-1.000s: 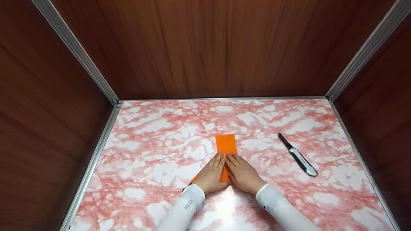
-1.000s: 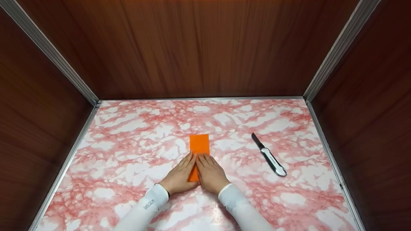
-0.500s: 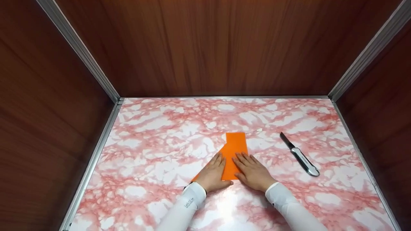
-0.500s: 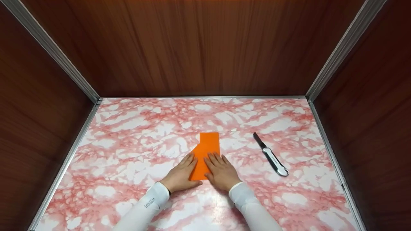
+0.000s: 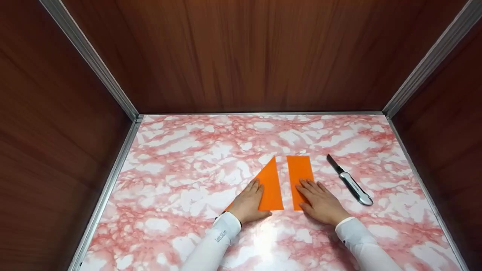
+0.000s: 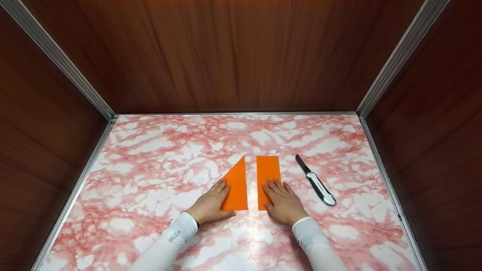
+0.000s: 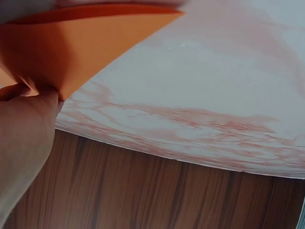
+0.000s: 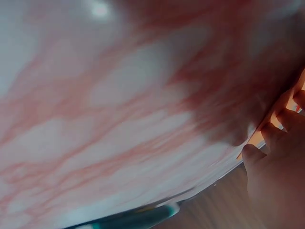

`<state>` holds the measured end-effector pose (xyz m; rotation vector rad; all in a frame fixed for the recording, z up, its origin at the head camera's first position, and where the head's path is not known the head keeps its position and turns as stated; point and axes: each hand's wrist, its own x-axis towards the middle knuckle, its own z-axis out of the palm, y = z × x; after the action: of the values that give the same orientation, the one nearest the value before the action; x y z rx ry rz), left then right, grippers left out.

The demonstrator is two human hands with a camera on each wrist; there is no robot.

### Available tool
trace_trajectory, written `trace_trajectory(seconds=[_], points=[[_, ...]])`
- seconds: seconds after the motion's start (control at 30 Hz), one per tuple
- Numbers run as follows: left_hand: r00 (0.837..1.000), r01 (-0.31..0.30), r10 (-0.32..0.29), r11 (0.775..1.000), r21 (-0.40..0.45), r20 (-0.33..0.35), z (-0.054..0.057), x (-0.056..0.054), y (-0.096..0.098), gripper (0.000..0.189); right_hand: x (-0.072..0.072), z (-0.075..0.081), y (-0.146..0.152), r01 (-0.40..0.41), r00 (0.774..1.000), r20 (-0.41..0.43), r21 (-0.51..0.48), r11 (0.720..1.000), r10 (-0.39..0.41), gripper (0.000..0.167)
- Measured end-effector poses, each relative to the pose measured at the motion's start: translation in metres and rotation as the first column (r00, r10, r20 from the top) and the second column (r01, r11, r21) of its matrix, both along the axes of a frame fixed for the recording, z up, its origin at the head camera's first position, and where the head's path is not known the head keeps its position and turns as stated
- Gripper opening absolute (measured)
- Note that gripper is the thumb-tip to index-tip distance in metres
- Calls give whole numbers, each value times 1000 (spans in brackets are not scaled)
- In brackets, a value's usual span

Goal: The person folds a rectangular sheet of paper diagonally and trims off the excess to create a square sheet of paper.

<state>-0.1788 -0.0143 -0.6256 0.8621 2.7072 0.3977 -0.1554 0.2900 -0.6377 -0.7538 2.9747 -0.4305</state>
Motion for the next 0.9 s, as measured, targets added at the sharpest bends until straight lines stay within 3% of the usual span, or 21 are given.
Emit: trace_trajectory(seconds=[0.23, 0.5, 0.73, 0.9], points=[[1000, -11, 11, 1000, 15, -15, 2, -1, 1, 93, 1, 4, 1, 46, 999, -17, -27, 999, -47, 61], [999, -11, 12, 1000, 15, -35, 4, -1, 2, 91, 8, 8, -33, 89, 995, -33, -136, 987, -94, 46], [998, -9, 10, 1000, 10, -68, 0, 0, 3, 98, 22, 9, -63, 107, 990, 107, -167, 980, -90, 49], [994, -10, 9, 1000, -1, -113, -3, 1, 4, 92, 30, 6, -74, 99, 986, 155, -245, 964, -62, 51]])
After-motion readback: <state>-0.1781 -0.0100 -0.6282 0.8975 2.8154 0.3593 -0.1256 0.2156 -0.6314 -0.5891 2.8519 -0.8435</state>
